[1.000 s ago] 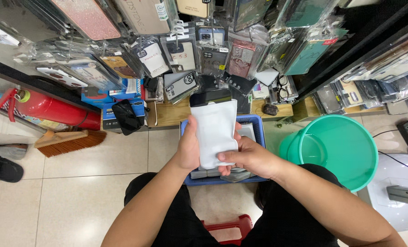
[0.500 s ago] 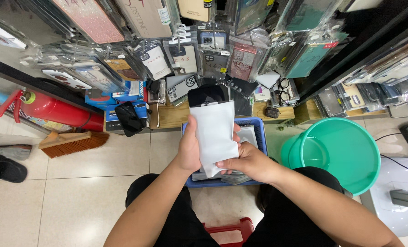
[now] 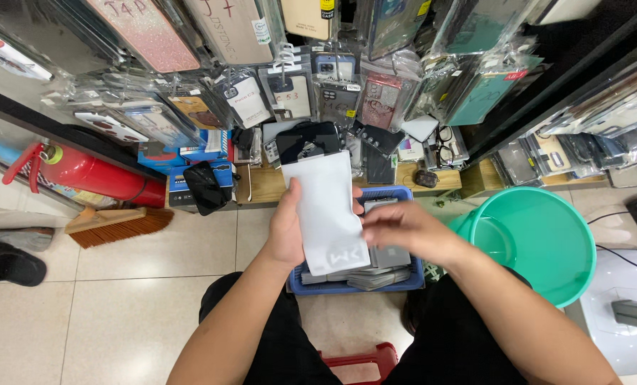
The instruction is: The person sits on a low stool and repeatedly takes small white packets from a blue basket, opens them to reveal black phone screen protectors, and places them back into the basket. The person also wipes a box with a cloth at the start.
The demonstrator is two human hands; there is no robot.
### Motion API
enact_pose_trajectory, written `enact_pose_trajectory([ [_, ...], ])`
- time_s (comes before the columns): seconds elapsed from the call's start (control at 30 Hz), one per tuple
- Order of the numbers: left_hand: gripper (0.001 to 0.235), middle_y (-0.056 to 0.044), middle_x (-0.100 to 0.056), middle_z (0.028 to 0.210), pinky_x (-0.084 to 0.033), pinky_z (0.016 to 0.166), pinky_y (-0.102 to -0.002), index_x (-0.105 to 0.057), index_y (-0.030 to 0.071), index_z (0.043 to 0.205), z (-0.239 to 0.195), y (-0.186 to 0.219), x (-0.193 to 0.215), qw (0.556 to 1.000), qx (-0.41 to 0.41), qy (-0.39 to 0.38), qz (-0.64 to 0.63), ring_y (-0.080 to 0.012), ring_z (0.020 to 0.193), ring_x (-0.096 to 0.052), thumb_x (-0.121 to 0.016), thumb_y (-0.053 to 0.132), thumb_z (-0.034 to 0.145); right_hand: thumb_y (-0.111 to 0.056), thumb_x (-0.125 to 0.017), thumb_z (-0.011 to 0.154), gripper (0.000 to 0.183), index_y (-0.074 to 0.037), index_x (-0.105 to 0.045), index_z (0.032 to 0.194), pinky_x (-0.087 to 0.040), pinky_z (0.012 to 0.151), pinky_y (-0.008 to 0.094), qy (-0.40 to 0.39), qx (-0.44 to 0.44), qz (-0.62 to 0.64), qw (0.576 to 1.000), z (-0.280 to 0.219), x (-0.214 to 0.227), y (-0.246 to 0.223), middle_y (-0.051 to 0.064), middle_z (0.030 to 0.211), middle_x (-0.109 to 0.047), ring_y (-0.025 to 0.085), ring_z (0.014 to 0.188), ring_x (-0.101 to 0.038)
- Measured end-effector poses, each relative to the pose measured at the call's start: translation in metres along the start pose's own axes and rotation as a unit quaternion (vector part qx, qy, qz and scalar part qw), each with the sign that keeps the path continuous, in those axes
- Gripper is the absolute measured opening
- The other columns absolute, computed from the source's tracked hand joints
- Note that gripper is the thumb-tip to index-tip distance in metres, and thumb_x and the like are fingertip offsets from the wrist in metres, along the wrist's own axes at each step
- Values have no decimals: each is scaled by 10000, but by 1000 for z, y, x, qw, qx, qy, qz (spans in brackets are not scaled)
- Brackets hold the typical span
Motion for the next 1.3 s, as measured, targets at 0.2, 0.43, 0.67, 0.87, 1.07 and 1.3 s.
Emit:
enact_pose_trajectory([
  [0.2,596,-211,-727,941,-606,721,-379,-664,-15,1152,-18,-4,-61,997,60,-33,22,-256,829,-731,-491,509,929,-418,-662,823,792,4,-395,1438,-547,893,475,-8,150,261,953,28,25,-3,175,1271,-617,304,1166,-604],
  [0.43,451,-251,-698,1015,-591,749,-458,-562,23,1145,-32,-13,-74,985,163,46,-29,-349,861,-710,-619,399,901,-524,-798,718,1019,11,-351,1461,-520,927,553,-119,131,377,909,31,-4,-23,323,1244,-596,422,1143,-617],
  [0.67,542,-326,-661,1067,-568,788,-521,-540,39,1257,-25,-41,-50,977,179,-81,-88,-412,928,-693,-579,465,923,-576,-678,806,926,8,-360,1450,-542,893,563,-109,161,393,899,43,3,-9,334,1165,-581,454,1059,-637],
  [0.87,546,-374,-629,1110,-545,778,-592,-549,-10,1284,-19,-44,-38,976,158,-81,-123,-481,921,-671,-564,415,941,-573,-656,823,908,48,-384,1426,-542,881,579,-105,147,398,900,43,-9,-16,349,1134,-576,474,1025,-644],
  [1.07,585,-394,-590,1166,-520,804,-609,-491,-31,1348,-20,-52,-31,976,175,-94,-93,-511,984,-634,-547,380,934,-577,-574,874,754,12,-497,1339,-566,858,566,-31,156,396,905,60,16,-12,354,1087,-597,468,998,-670],
  [1.3,641,-394,-531,1271,-484,870,-607,-418,-18,1463,-33,-40,-41,965,221,-128,-60,-524,1106,-567,-522,313,925,-524,-685,733,719,-63,-576,1274,-569,902,539,247,132,497,821,64,74,-47,246,1113,-679,411,965,-696],
])
Point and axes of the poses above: each hand's wrist, its own z-axis towards the middle knuckle, its own x-axis out of the back of the hand, y = z × x, the point moved 3 cm from there along z, towards the middle knuckle
